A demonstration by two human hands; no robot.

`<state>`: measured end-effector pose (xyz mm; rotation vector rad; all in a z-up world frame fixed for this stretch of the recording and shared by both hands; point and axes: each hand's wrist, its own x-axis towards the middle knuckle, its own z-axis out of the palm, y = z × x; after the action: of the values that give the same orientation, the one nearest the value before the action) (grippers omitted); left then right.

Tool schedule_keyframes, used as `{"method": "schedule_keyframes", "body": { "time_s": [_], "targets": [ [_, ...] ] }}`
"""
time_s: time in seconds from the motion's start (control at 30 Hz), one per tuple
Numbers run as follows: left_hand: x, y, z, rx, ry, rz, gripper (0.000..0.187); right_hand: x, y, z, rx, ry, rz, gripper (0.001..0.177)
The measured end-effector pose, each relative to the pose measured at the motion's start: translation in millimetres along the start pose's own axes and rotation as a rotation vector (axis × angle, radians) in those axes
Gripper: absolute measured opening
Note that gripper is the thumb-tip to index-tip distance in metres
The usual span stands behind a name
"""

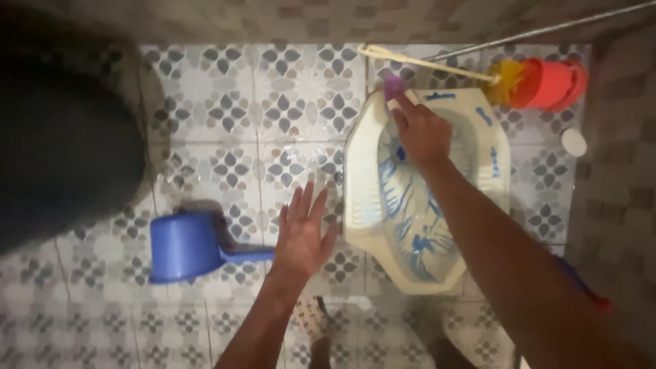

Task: Clean a squat toilet by applying liquid cleaner and scrubbing with a brush

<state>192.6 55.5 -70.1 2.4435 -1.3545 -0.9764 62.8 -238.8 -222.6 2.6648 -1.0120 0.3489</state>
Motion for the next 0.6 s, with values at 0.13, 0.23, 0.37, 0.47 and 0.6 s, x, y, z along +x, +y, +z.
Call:
{"method": "schedule_keyframes", "body": {
  "time_s": [0.13,0.23,0.37,0.47,0.6],
  "targets": [
    [12.2,8.4,19.1,0.011,0.118,0.018,0.07,0.7,-36.0,-51.8,0.289,-0.089,-0.144,0.025],
    [12.3,20.4,34.2,0.013,0.176,-0.009,0.069,1.5,-46.5,-72.3,0.422,-0.086,-0.261,0.023],
    [22.3,37.8,40.3,0.017,0.098,-0.049,0.072,-15.4,-18.5,6.7,0.269,-0.077,-0.271,0.029],
    [34.5,50.4,32.6,-0.019,0.07,-0.063,0.071,44.1,14.6,-13.7,0.34,-0.614,-0.115,0.043],
    [42.9,67.3,23.7,-0.069,0.089,-0.07,0.073,67.9,51.9,-50.3,-0.021,0.047,-0.256,0.04]
  ]
}}
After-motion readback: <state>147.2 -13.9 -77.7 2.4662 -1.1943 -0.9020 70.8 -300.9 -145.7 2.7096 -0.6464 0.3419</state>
